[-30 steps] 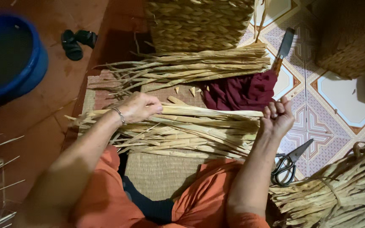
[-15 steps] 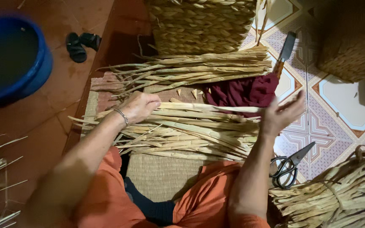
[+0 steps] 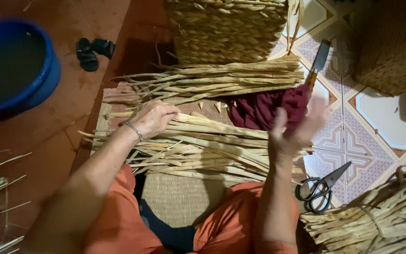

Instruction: The person sits on a mat and manually splits long dried palm leaves into thin strips by hand. They repeatedly pull the leaves apart to create uniform strips for weaving, occasionally using scissors to trim the ends.

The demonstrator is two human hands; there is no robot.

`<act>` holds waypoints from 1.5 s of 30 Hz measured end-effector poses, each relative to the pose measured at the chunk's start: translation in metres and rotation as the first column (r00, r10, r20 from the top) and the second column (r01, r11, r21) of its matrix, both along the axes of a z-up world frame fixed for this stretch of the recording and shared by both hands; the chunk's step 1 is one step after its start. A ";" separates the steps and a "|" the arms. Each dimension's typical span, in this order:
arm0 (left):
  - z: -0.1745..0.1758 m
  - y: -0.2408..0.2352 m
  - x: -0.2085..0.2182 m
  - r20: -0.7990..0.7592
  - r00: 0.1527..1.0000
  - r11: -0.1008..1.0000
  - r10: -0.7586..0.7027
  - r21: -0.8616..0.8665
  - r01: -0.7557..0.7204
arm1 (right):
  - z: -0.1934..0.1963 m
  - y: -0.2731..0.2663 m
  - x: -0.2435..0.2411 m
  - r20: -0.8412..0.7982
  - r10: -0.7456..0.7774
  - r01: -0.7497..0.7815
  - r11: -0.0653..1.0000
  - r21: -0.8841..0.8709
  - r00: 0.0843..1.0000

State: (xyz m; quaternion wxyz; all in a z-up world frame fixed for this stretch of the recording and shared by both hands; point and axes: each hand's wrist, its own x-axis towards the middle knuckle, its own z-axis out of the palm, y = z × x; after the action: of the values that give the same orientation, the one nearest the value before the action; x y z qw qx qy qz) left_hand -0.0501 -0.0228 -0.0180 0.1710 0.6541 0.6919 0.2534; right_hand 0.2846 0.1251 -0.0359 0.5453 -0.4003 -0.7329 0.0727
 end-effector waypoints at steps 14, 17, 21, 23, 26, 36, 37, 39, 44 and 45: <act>-0.009 0.005 -0.054 -0.291 0.923 0.919 0.254 0.370 -0.136 | -0.087 0.048 0.002 0.570 0.287 0.022 0.881 -0.473 0.770; -0.015 0.020 -0.059 -0.290 0.906 0.899 0.307 0.400 -0.177 | -0.066 0.061 0.000 0.569 0.015 0.027 0.998 -0.064 0.822; -0.034 0.071 -0.079 -0.337 0.865 0.875 0.372 0.439 -0.205 | -0.045 0.108 -0.017 0.499 -0.124 0.063 0.989 0.136 0.858; -0.043 0.098 -0.083 -0.350 0.846 0.848 0.402 0.490 -0.200 | -0.042 0.145 -0.023 0.513 -0.120 0.027 0.983 0.184 0.850; -0.057 0.125 -0.063 -0.425 0.797 0.807 0.429 0.576 -0.128 | -0.057 0.193 -0.035 0.717 -0.319 0.079 0.934 0.347 0.620; -0.172 0.088 0.050 -0.160 0.941 0.923 -0.299 -0.299 0.243 | -0.067 0.179 -0.011 0.707 -0.328 0.072 0.928 0.366 0.627; -0.181 0.091 0.058 -0.129 0.952 0.911 -0.276 -0.350 0.217 | -0.057 0.170 -0.006 0.616 -0.202 0.044 0.964 0.262 0.762; -0.192 0.099 0.073 -0.106 0.966 0.889 -0.236 -0.425 0.170 | -0.041 0.143 0.007 0.404 -0.030 0.012 0.999 0.046 0.914; -0.198 0.104 0.097 -0.180 0.964 0.946 -0.198 -0.293 0.139 | -0.045 0.072 0.035 -0.185 -0.018 -0.075 0.872 -0.483 0.983; -0.194 0.105 0.098 -0.179 0.965 0.936 -0.194 -0.327 0.127 | -0.048 0.064 0.035 -0.213 -0.059 -0.070 0.830 -0.554 0.975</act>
State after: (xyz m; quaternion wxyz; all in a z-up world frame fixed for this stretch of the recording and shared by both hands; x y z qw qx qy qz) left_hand 0.0482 0.0821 -0.2119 0.2194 0.6960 0.6814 0.0558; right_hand 0.3193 0.1895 -0.0844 0.4825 -0.5291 -0.6156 0.3290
